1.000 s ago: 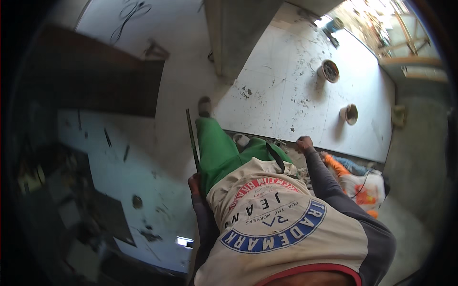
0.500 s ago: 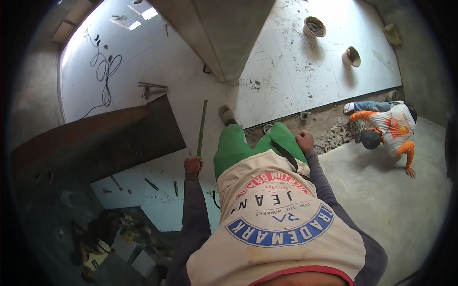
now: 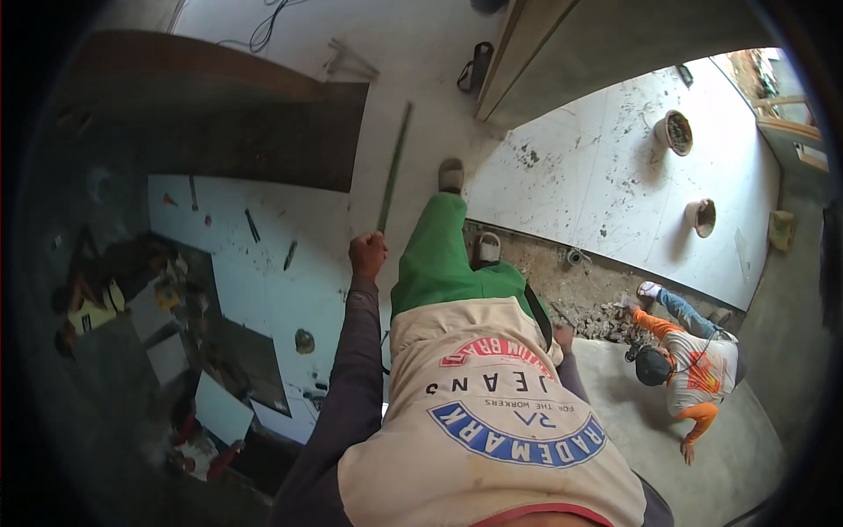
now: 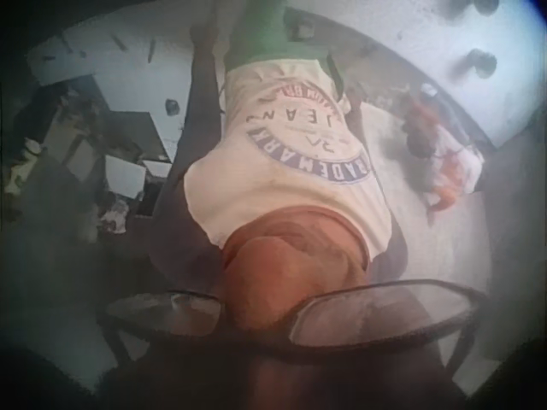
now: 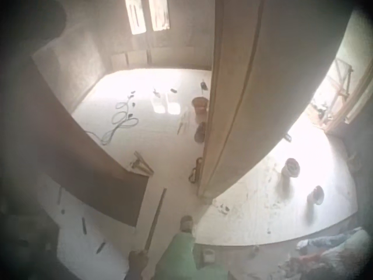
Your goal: The person measures a tile outdoors using a measuring tape and a level, removes the protective film from the tile, and walks inside to measure sections of the floor with the measuring tape.
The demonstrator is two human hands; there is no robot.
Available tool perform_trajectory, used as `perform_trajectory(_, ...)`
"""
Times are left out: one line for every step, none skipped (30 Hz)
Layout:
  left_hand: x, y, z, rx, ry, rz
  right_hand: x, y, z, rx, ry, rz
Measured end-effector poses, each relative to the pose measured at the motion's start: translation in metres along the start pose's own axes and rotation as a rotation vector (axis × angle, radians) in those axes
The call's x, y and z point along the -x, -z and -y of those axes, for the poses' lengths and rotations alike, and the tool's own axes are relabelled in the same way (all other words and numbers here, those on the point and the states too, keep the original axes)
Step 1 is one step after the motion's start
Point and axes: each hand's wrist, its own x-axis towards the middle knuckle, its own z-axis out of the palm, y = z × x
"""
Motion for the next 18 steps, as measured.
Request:
perform_trajectory(0.009, 0.005, -0.009, -0.084, -0.128, -0.158, 0.003, 0.033, 0.036, 0.015, 0.032, -0.05)
perform_trajectory(0.018, 0.018, -0.017, -0.096, -0.196, -0.264, 0.0, 0.063, 0.062, -0.27, -0.139, 0.066)
perform_trajectory(0.022, 0.032, -0.027, -0.101, -0.273, -0.363, -0.008, 0.082, 0.082, -0.554, -0.316, 0.171)
perform_trajectory(0.02, 0.045, -0.05, -0.076, -0.387, -0.437, -0.025, 0.091, 0.087, -0.548, -0.31, 0.156)
perform_trajectory(0.014, 0.054, -0.082, -0.041, -0.508, -0.498, -0.048, 0.099, 0.073, -0.487, -0.21, 0.076)
perform_trajectory(0.009, 0.065, -0.119, 0.088, -0.505, -0.47, -0.068, 0.109, 0.069, -0.422, -0.107, 0.001)
perform_trajectory(0.009, 0.085, -0.148, 0.197, -0.486, -0.464, -0.072, 0.121, 0.096, -0.411, -0.092, 0.004)
perform_trajectory(0.016, 0.107, -0.172, 0.236, -0.552, -0.524, -0.061, 0.137, 0.142, -0.463, 0.025, 0.001)
perform_trajectory(0.02, 0.127, -0.195, 0.283, -0.623, -0.577, -0.051, 0.157, 0.192, -0.516, 0.139, -0.013)
perform_trajectory(0.023, 0.142, -0.221, 0.3, -0.682, -0.636, -0.05, 0.173, 0.228, -0.508, 0.147, -0.021)
perform_trajectory(0.019, 0.157, -0.239, 0.313, -0.741, -0.691, -0.049, 0.183, 0.262, -0.441, 0.282, -0.019)
perform_trajectory(0.011, 0.169, -0.252, 0.322, -0.746, -0.686, -0.052, 0.186, 0.295, -0.378, 0.412, -0.02)
perform_trajectory(0.002, 0.182, -0.264, 0.399, -0.832, -0.771, -0.059, 0.182, 0.327, -0.382, 0.409, -0.029)
perform_trajectory(-0.013, 0.187, -0.279, 0.486, -0.924, -0.83, -0.065, 0.183, 0.356, -0.31, 0.557, -0.158)
perform_trajectory(-0.028, 0.188, -0.29, 0.501, -0.936, -0.795, -0.071, 0.183, 0.384, -0.227, 0.698, -0.287)
perform_trajectory(-0.03, 0.202, -0.288, 0.456, -0.929, -0.872, -0.059, 0.181, 0.434, -0.328, 0.606, -0.247)
perform_trajectory(-0.03, 0.218, -0.284, 0.409, -0.92, -0.957, -0.041, 0.18, 0.489, -0.424, 0.519, -0.203)
perform_trajectory(-0.034, 0.229, -0.283, 0.404, -0.922, -0.958, -0.034, 0.174, 0.527, -0.431, 0.5, -0.216)
